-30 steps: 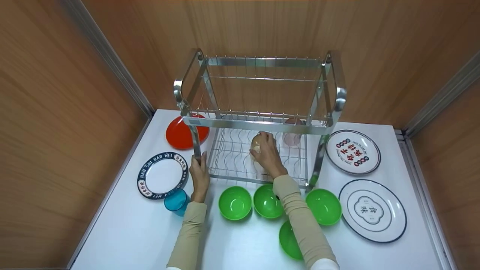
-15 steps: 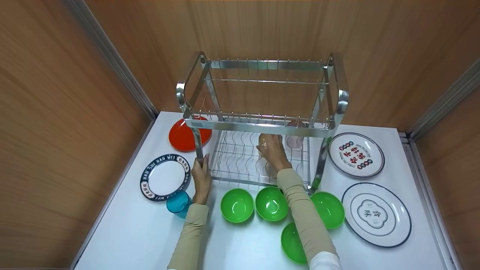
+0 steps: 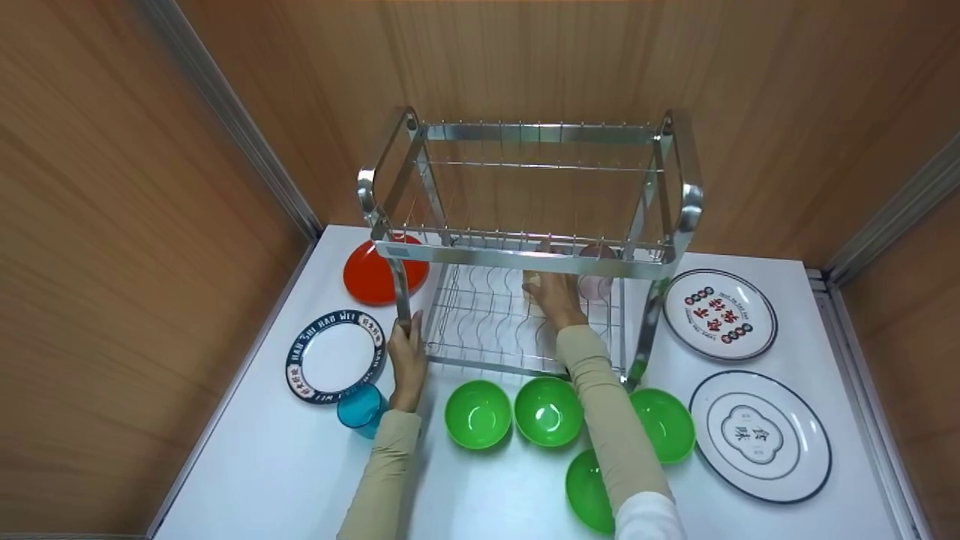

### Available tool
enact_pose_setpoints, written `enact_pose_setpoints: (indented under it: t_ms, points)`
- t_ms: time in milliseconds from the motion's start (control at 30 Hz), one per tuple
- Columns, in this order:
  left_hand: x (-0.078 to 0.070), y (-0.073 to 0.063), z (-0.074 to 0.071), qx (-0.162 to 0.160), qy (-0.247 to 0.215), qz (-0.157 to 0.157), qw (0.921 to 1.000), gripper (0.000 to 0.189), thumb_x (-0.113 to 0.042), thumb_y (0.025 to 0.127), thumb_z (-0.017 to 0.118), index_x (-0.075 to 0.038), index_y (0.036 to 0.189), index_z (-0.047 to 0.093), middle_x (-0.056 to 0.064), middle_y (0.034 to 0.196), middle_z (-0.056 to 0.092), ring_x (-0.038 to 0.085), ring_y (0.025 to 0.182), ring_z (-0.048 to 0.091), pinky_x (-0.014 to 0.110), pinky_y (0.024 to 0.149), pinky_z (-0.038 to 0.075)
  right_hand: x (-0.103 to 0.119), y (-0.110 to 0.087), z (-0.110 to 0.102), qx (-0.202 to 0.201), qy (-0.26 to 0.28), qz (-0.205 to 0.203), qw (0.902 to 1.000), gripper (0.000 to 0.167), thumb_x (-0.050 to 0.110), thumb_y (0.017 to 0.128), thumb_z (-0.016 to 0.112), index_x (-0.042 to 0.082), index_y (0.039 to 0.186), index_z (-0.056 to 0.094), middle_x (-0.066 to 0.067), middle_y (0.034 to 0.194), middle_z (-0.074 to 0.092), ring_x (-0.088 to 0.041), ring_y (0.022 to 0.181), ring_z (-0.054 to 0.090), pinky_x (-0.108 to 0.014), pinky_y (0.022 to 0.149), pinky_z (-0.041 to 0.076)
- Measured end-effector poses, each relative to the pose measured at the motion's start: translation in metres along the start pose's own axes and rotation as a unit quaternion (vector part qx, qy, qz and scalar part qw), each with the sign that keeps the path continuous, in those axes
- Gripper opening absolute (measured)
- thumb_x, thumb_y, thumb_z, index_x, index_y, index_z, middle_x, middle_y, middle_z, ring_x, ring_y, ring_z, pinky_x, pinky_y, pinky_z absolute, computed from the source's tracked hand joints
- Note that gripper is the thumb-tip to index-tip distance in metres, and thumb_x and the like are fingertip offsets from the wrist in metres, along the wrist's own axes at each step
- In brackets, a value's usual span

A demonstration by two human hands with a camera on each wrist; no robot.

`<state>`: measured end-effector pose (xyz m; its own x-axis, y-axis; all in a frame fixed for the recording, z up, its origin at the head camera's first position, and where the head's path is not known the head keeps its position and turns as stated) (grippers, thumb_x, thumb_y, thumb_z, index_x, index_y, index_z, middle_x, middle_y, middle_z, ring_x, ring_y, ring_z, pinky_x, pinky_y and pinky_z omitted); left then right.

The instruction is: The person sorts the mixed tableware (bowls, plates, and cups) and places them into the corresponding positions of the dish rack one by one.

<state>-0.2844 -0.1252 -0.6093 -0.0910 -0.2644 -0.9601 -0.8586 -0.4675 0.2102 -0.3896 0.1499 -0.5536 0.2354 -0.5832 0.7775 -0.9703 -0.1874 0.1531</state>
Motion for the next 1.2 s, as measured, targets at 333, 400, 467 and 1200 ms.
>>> enact_pose_setpoints:
  t_ms: [333, 400, 467, 1200]
  points:
    - [0.000, -0.001, 0.002, -0.001, -0.003, -0.003, 1.0000, 0.023, -0.022, 0.105, 0.061, -0.005, 0.092, 0.055, -0.002, 0.071, 0.040, 0.016, 0.070, 0.044, 0.028, 0.062, 0.037, -0.003, 0.004, -0.002, 0.012, 0.000, 0.043, 0.9990, 0.084, 0.022, 0.098, 0.073, 0.024, 0.165, 0.022, -0.014, 0.171, 0.013, -0.038, 0.154, 0.019, -0.061, 0.121, 0.021]
    - [0.000, -0.001, 0.003, 0.000, -0.005, -0.005, 1.0000, 0.022, -0.022, 0.105, 0.061, -0.005, 0.092, 0.055, -0.001, 0.072, 0.041, 0.016, 0.070, 0.045, 0.028, 0.062, 0.038, -0.004, 0.002, -0.004, 0.017, 0.001, 0.054, 0.9984, 0.087, 0.027, 0.100, 0.070, 0.027, 0.166, 0.015, -0.015, 0.172, -0.002, -0.040, 0.156, 0.007, -0.064, 0.122, 0.012]
    - [0.001, -0.001, 0.003, 0.000, -0.005, -0.008, 1.0000, 0.022, -0.023, 0.105, 0.060, -0.005, 0.093, 0.055, -0.001, 0.072, 0.041, 0.016, 0.070, 0.045, 0.028, 0.062, 0.038, -0.006, 0.001, -0.005, 0.023, 0.002, 0.063, 0.9978, 0.089, 0.032, 0.101, 0.069, 0.028, 0.167, 0.009, -0.016, 0.171, -0.011, -0.041, 0.156, -0.002, -0.066, 0.121, 0.005]
    - [0.004, -0.002, 0.002, 0.017, -0.027, -0.031, 0.9990, 0.025, -0.030, 0.108, 0.056, -0.006, 0.100, 0.054, 0.009, 0.078, 0.049, 0.033, 0.080, 0.055, 0.026, 0.067, 0.041, 0.004, 0.016, 0.002, -0.017, -0.050, -0.012, 0.9985, 0.077, 0.021, 0.093, 0.080, 0.009, 0.156, 0.038, -0.013, 0.157, 0.041, -0.033, 0.143, 0.040, -0.056, 0.121, 0.025]
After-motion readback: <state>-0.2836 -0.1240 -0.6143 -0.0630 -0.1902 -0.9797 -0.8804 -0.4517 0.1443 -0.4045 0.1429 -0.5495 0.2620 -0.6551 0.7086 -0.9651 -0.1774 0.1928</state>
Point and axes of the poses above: each hand's wrist, its own y-axis towards the middle knuckle, its own z-axis out of the palm, x = y × z, the point moved 5 cm from there along y, towards the middle knuckle
